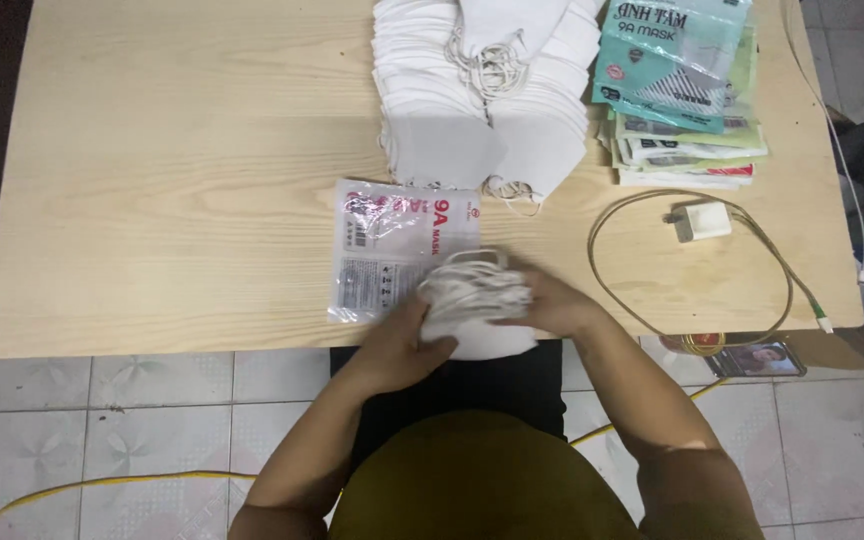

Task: Packaging individual face masks into plastic bags at a manual workstation.

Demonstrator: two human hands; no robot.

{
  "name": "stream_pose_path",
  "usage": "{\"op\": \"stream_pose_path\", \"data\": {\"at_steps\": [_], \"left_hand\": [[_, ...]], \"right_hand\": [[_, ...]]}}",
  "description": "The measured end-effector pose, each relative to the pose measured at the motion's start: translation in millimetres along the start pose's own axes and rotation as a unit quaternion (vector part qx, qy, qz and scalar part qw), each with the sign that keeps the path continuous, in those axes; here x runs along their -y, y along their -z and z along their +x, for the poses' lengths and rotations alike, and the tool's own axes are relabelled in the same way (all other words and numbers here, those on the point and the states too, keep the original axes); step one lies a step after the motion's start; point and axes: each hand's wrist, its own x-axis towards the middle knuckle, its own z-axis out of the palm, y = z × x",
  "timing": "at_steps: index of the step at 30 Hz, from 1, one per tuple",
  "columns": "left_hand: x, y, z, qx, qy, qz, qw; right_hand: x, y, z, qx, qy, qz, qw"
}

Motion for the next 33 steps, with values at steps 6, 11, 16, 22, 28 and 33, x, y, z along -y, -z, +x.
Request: {"op": "stream_pose_path", "data": {"at_steps": [6,11,16,22,28,33], "left_hand": [[33,-43,77,-0.252,-0.125,0.175,0.943],[44,-74,99,-0.254,-0.035,0.423,0.869],[51,-59,91,-0.172,0.060,0.358,0.916],[91,-34,96,-0.184,0.094,0.266,0.942],[105,-41,98,-0.208,-0.011,0.047,0.977],[85,-38,82,-0.280,0.001,-0.051,0.959]], "right_hand": [[-31,66,-55,-0.335,0.000,0.317,0.887],[-98,97,-54,-0.318,0.018,0.416,0.852],[-83,74,-38,-0.310,0.053,0.412,0.855],[-87,21,-16,-0.304,-0.013,0.364,0.880],[-11,-39,26,-0.213,-0.013,0.341,0.915],[-37,-2,35,-0.107,0.054,0.073,0.990]]}}
